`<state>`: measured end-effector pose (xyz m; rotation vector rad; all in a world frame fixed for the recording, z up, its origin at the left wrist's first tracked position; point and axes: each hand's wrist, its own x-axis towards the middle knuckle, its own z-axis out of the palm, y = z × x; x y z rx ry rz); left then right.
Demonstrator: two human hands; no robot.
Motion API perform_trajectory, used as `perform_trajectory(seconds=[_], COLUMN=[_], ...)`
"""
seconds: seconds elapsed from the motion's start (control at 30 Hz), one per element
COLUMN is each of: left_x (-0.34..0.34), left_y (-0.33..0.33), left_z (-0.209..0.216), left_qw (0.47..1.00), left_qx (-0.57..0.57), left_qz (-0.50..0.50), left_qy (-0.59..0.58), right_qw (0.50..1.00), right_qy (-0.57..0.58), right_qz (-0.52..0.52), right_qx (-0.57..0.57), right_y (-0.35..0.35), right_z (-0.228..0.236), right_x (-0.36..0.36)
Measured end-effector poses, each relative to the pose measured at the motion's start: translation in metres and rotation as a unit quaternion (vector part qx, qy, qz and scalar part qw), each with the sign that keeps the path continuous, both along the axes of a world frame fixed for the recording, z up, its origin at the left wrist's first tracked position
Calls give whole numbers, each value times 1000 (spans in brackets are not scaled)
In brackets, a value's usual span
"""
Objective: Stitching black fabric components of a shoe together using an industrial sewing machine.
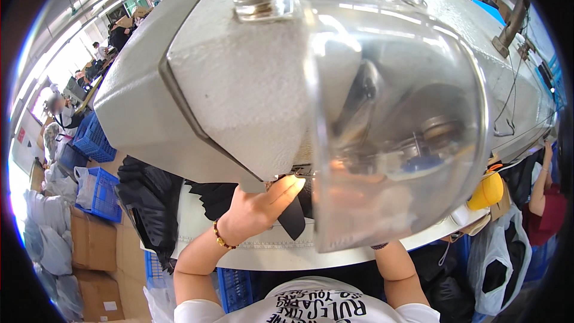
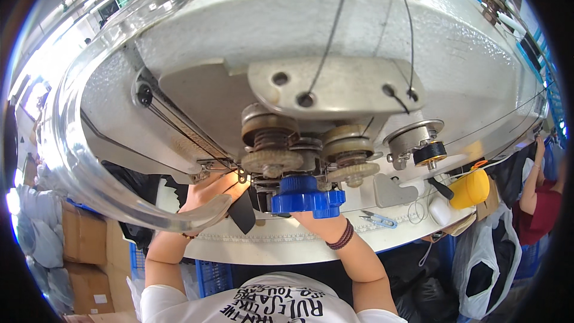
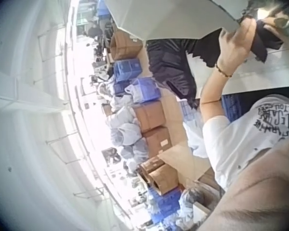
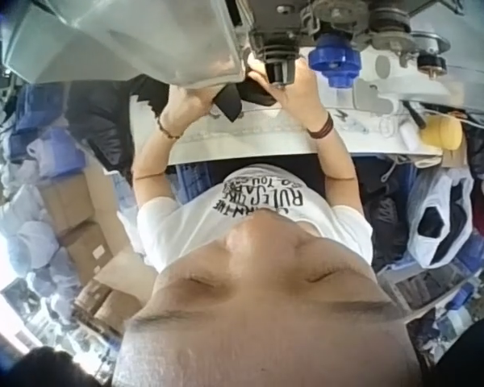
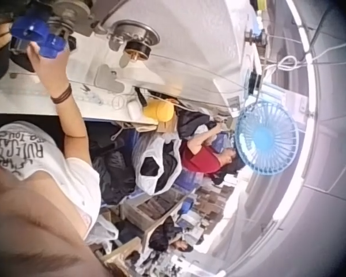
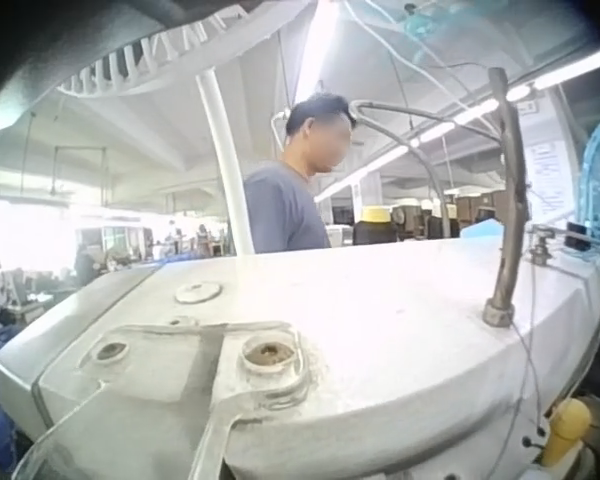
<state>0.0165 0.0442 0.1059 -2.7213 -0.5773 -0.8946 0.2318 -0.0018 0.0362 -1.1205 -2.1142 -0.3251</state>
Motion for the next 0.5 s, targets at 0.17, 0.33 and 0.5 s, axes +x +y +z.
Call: perform_trajectory(seconds=[0.17, 0.33, 0.5], left_x=[5, 15, 18], left_y=[-6, -11, -15], left_z=[-3, 0, -2], left_qw=[999, 997, 995], left_qx=[34, 74, 71], left_qz=[32, 32, 56], left_qy=[20, 14, 44], right_qw=[1000, 1000, 1000], right_qy=[9, 18, 26], right_qz=[1, 1, 0], right_qx=[5, 8, 11], right_y=[4, 5, 2], right_z=[3, 9, 21], right_x=[2, 4, 6])
